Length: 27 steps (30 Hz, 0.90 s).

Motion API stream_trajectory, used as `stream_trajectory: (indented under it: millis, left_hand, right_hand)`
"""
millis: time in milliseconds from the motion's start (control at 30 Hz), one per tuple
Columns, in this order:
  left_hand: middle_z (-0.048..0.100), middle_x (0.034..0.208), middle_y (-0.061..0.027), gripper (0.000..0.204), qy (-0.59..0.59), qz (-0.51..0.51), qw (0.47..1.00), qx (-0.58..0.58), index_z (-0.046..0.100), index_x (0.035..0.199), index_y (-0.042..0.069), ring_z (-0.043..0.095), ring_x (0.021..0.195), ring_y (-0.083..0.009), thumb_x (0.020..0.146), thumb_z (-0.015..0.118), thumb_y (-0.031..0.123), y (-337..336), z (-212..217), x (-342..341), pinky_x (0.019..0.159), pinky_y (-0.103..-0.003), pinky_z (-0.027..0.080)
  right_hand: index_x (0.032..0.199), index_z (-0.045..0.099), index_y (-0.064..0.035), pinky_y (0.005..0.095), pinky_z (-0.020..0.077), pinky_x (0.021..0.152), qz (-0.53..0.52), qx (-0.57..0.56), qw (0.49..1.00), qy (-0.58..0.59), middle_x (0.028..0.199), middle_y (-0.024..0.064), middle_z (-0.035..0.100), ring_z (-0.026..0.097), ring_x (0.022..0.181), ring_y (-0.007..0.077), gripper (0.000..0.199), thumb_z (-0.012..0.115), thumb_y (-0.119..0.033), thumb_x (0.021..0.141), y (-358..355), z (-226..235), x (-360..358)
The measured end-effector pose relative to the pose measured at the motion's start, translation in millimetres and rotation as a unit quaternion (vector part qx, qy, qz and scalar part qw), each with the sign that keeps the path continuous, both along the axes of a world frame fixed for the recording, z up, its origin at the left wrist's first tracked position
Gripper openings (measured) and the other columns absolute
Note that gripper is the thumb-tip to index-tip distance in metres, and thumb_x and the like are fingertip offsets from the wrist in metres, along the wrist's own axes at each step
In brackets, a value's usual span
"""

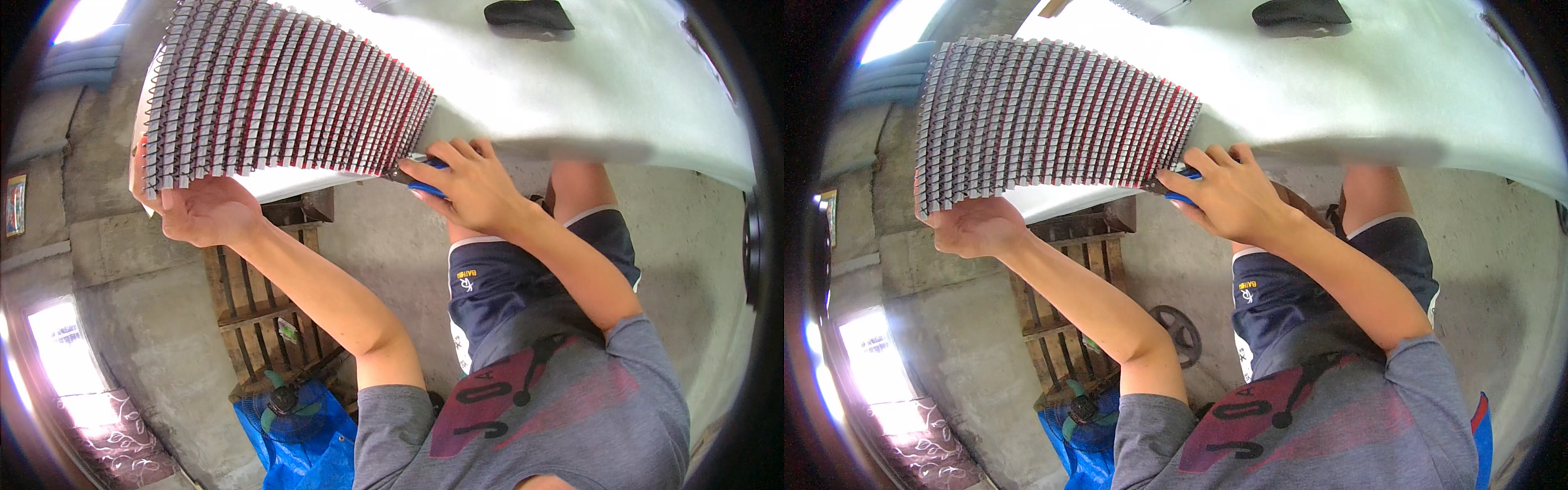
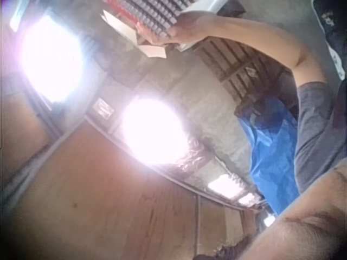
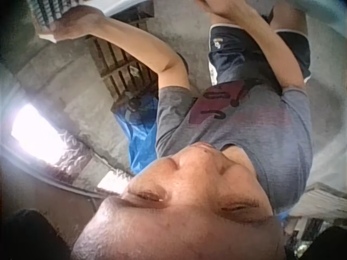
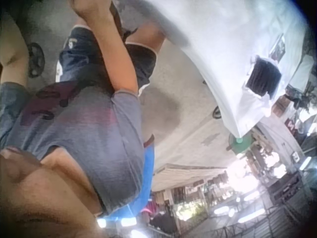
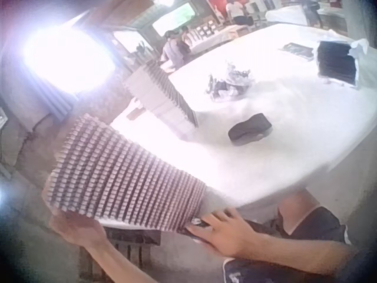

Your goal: The person uses pliers to trim the metal spiral binding of stacked notebooks. They repeatedly pick up the stack, align the pliers with the spiral ends, and cut off excess wire. The trimmed pieces are discarded on the table.

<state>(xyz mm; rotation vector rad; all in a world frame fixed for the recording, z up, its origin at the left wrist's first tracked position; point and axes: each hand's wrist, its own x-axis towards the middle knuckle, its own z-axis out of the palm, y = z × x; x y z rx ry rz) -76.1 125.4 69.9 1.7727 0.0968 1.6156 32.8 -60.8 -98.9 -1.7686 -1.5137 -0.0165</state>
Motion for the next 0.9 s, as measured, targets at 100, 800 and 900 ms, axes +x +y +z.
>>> stream_trajectory:
  millis: [100, 800, 900]
  left_hand:
    - [0.056, 0.113, -0.0075, 0.046, -0.001, 0.010, 1.000, 0.002, 0.056, 0.111, 0.008, 0.050, 0.106, -0.0201, 0.084, 0.045, 0.043, -1.6, -0.5, 1.0, 0.092, -0.039, 0.037]
    - [0.056, 0.112, -0.0070, 0.046, -0.006, 0.020, 1.000, 0.002, 0.057, 0.109, 0.009, 0.052, 0.104, -0.0196, 0.079, 0.049, 0.044, -4.1, -0.4, 2.8, 0.088, -0.038, 0.040]
    - [0.055, 0.112, -0.0073, 0.047, -0.006, 0.026, 1.000, -0.010, 0.056, 0.110, 0.009, 0.052, 0.104, -0.0199, 0.080, 0.048, 0.043, 1.0, -1.8, -2.6, 0.088, -0.039, 0.040]
  right_hand:
    - [0.116, 0.056, -0.0189, 0.0429, 0.0396, 0.079, 0.014, -0.001, 0.999, 0.033, 0.102, 0.0083, 0.054, 0.055, 0.093, 0.0271, 0.034, 0.060, -0.027, 0.083, -0.5, 1.8, 0.3]
    - [0.116, 0.055, -0.0122, 0.0445, 0.0414, 0.083, 0.049, 0.000, 0.995, 0.091, 0.102, 0.0125, 0.057, 0.055, 0.097, 0.0301, 0.038, 0.062, -0.025, 0.081, -11.8, 6.4, 11.3]
    - [0.118, 0.053, -0.0138, 0.0456, 0.0358, 0.089, 0.006, 0.017, 1.000, 0.010, 0.106, 0.0096, 0.052, 0.051, 0.103, 0.0256, 0.042, 0.063, -0.024, 0.079, -19.4, 5.7, 5.5]
